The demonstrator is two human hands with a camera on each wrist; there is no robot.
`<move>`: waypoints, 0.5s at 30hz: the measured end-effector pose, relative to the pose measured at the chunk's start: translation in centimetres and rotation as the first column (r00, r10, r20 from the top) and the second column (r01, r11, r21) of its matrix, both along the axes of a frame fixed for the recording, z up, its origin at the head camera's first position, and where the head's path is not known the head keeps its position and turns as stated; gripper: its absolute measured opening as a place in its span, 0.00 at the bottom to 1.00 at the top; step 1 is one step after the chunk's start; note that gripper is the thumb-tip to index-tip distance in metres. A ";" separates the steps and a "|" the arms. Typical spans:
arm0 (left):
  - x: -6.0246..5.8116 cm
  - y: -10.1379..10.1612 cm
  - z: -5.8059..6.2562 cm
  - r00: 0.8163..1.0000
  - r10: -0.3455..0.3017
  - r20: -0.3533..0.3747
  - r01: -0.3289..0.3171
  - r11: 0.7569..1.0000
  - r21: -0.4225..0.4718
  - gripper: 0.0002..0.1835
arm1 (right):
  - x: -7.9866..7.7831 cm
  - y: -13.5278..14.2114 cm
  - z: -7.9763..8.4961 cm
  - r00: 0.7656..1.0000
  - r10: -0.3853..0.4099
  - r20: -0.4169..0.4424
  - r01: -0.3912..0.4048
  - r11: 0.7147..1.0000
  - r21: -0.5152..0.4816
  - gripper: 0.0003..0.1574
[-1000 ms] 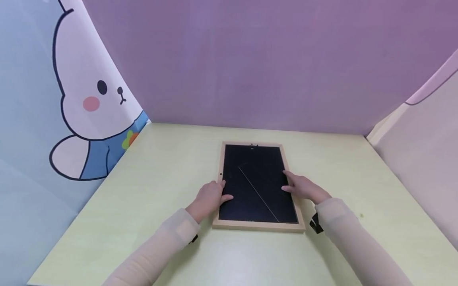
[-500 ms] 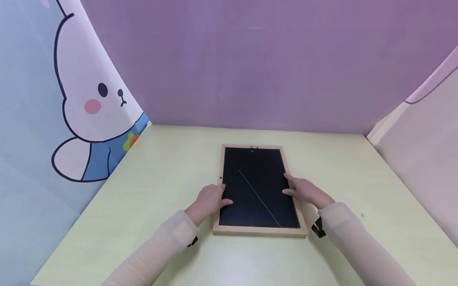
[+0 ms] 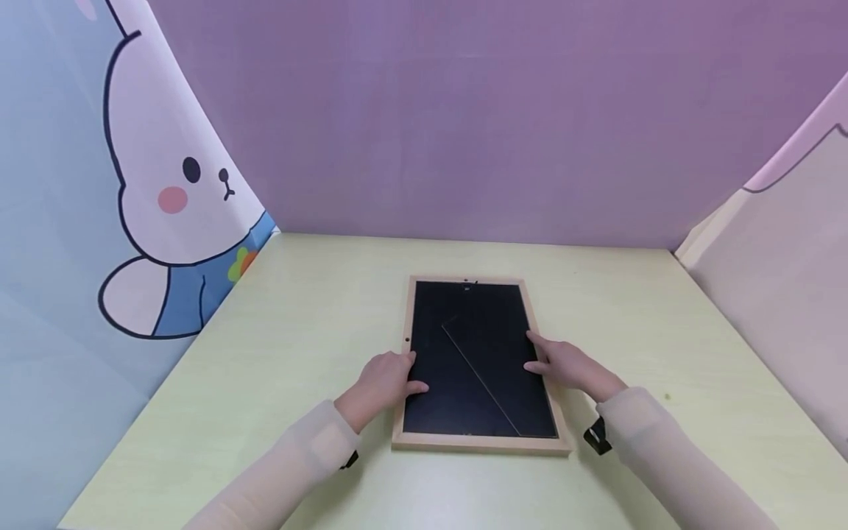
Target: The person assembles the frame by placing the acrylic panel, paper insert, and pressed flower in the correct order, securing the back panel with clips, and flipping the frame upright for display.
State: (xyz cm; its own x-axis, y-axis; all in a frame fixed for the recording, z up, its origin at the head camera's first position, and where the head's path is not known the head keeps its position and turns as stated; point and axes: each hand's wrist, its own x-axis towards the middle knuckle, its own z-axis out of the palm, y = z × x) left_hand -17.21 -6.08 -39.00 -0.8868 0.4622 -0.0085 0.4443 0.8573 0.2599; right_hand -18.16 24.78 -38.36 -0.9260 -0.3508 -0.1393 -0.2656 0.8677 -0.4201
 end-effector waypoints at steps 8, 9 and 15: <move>0.6 -0.1 -0.1 0.999 -0.020 -0.038 0.019 1.000 -0.021 0.31 | 0.7 0.1 0.0 1.000 0.001 0.002 -0.001 1.000 -0.012 0.41; 0.7 -0.1 -0.1 0.999 -0.023 -0.041 0.022 1.000 -0.022 0.31 | 0.9 0.1 0.0 1.000 -0.001 0.004 0.001 1.000 -0.013 0.41; 1.2 -0.2 -0.1 0.998 -0.036 -0.042 0.035 0.999 -0.016 0.30 | 1.6 -0.1 0.1 1.000 0.017 -0.013 -0.017 1.000 -0.004 0.41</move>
